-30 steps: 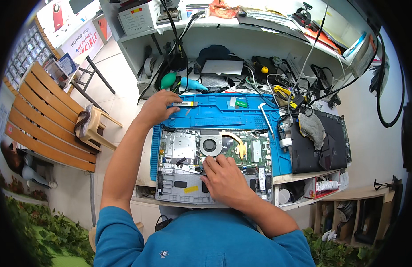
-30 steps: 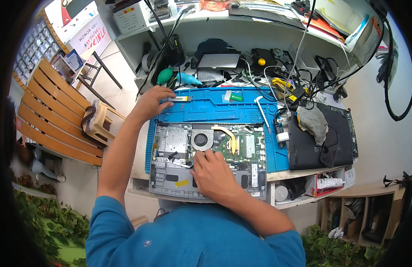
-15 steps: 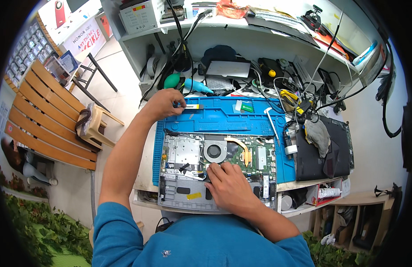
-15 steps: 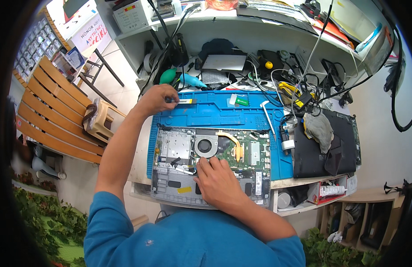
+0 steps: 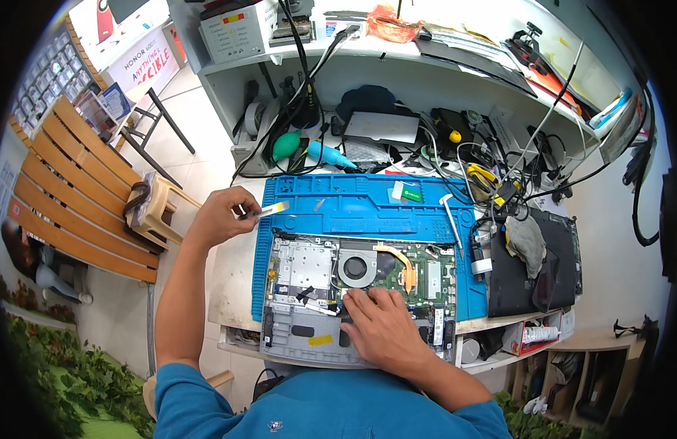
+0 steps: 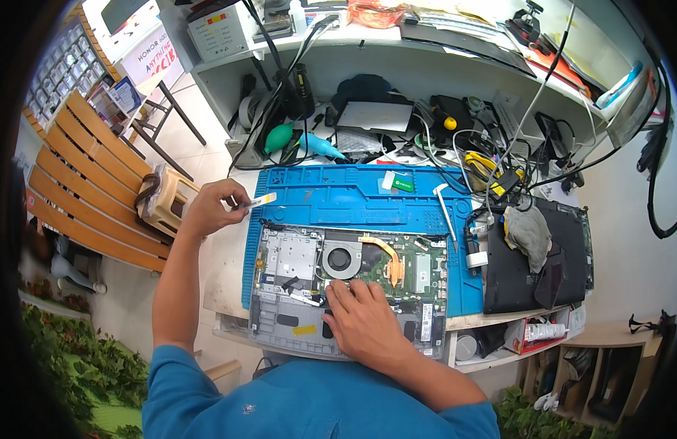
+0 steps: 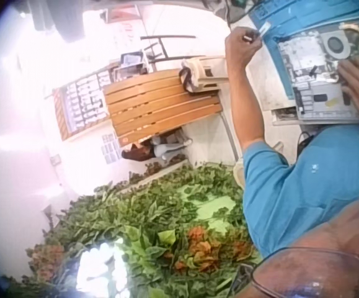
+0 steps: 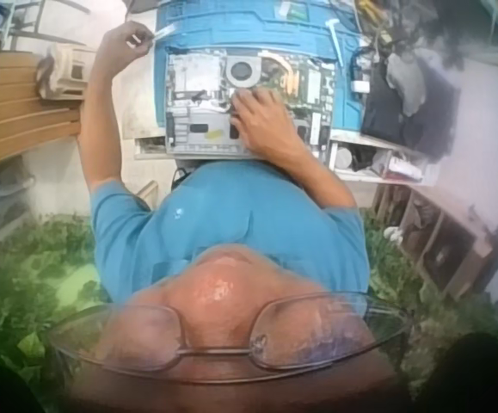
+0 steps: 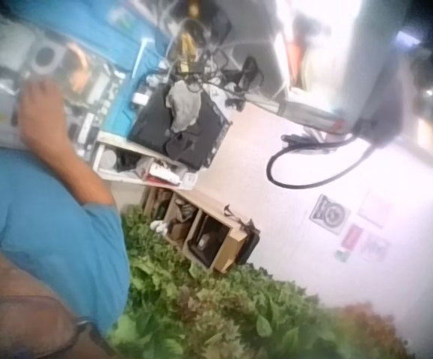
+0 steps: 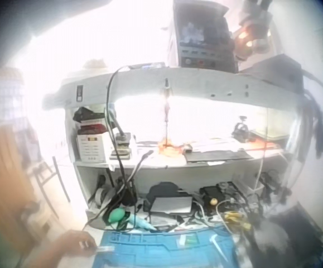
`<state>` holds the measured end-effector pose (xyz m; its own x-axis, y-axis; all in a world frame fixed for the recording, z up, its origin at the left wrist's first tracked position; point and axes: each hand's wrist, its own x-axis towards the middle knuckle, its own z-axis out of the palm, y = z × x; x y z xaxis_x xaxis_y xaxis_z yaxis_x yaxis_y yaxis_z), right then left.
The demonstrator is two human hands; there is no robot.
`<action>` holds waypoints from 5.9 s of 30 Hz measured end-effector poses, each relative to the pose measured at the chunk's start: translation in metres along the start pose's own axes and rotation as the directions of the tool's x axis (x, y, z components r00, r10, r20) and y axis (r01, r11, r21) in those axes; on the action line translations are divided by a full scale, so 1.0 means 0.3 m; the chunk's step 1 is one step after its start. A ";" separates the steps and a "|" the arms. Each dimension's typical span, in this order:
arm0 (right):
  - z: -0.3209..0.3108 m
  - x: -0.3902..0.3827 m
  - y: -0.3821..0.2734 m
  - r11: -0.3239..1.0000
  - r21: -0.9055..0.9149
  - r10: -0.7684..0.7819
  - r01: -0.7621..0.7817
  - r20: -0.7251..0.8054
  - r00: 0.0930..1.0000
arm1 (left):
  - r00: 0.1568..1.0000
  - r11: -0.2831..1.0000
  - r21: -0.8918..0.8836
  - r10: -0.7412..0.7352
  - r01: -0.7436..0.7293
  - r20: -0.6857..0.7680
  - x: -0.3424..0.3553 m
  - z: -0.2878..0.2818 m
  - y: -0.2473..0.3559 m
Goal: The person works on the internal components of a disassembled electronic device, likely a laptop, using a screwdriver to tighten screws and manipulate small parts. They handle a white rectangular component, possibly a battery or hard drive, and adjust various connectors and wires on the motherboard.
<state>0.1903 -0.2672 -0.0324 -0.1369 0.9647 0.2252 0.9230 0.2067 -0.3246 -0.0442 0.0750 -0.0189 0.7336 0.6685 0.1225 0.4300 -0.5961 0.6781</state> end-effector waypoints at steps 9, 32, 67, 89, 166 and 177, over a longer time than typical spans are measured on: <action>-0.013 0.007 -0.003 1.000 -0.008 -0.010 0.011 0.023 1.000 | 0.992 0.996 0.046 0.068 -0.074 0.108 0.032 0.039 0.008; -0.013 -0.007 0.000 1.000 0.022 0.016 -0.017 0.016 1.000 | 0.974 0.976 0.041 0.218 -0.216 -0.057 0.089 -0.002 0.184; -0.113 -0.238 0.028 0.981 0.177 0.138 -0.079 -0.354 0.925 | 0.868 0.863 0.206 0.392 -0.461 0.304 -0.234 0.283 0.472; -0.174 -0.518 0.113 0.926 0.160 0.374 -0.343 -0.522 0.766 | 0.887 0.669 0.650 0.461 -0.359 0.015 0.796 0.508 0.330; -0.223 0.115 0.676 0.585 0.652 0.780 -0.483 -0.290 0.555 | 0.935 0.320 -0.890 0.028 0.326 0.352 -0.011 0.238 0.231; -0.334 0.075 0.648 0.692 0.045 0.680 -0.720 -0.376 0.630 | 0.949 0.336 -0.894 0.001 0.296 0.315 -0.084 0.227 0.287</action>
<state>0.4027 -0.2218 0.0015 0.6764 0.6864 0.2669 0.7213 -0.5443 -0.4283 0.0102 -0.0235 -0.0131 0.8623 0.4940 -0.1112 -0.1089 0.3954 0.9120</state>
